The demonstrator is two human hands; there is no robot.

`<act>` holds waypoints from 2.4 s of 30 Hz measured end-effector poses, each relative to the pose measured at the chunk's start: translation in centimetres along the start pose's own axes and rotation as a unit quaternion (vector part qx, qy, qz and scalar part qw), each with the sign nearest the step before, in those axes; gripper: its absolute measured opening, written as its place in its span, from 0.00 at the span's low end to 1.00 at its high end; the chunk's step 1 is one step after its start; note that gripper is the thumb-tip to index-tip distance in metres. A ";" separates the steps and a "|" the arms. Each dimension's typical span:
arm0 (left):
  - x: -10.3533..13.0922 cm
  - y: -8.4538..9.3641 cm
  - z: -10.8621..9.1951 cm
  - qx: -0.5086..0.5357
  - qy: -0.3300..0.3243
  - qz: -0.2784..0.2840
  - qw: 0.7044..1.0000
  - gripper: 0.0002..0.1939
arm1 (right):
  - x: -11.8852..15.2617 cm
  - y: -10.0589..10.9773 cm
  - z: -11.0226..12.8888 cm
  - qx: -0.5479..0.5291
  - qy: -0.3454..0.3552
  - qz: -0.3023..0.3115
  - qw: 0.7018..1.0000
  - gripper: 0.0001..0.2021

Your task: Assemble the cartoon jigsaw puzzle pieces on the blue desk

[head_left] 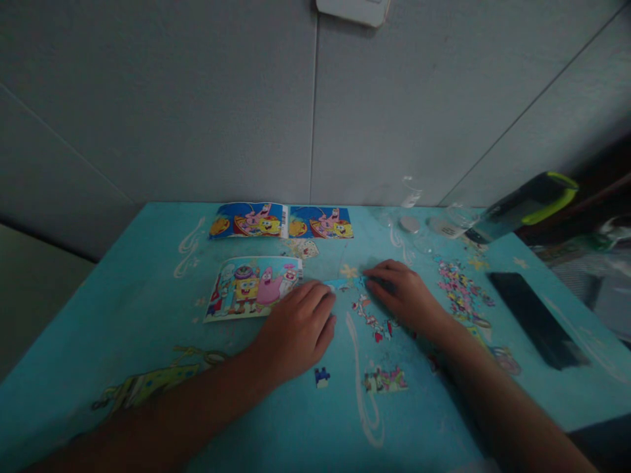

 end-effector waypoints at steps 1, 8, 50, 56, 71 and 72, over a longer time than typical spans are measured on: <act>0.0 -0.1 0.0 0.000 0.001 0.003 1.000 0.13 | 0.0 -0.1 0.0 0.000 -0.001 0.002 1.000 0.13; 0.0 0.0 0.0 0.012 0.000 0.000 1.000 0.13 | -0.1 -0.1 -0.6 -0.004 -0.023 0.002 1.000 0.10; -0.1 -0.3 0.0 -0.006 0.007 0.017 1.000 0.14 | 0.5 0.5 -3.0 -0.155 -0.180 0.018 0.971 0.14; 0.0 -0.2 0.0 -0.001 0.003 0.010 1.000 0.13 | 0.6 0.5 -3.3 -0.161 -0.175 0.011 0.971 0.15; -0.1 0.0 -0.1 0.003 0.000 0.006 1.000 0.14 | 0.5 1.3 -3.0 -0.111 -0.143 0.018 0.983 0.16; -0.1 0.0 -0.1 0.006 0.000 0.005 1.000 0.14 | 0.5 1.4 -3.1 -0.105 -0.140 0.019 0.984 0.16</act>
Point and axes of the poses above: each hand's wrist, its own x-axis away from the middle knuckle, its own y-axis out of the back of the hand, z = x × y, the point moved 9 cm from there along -x, towards the middle knuckle, and after that the axes turned 6 degrees about x, right-handed, at the moved point
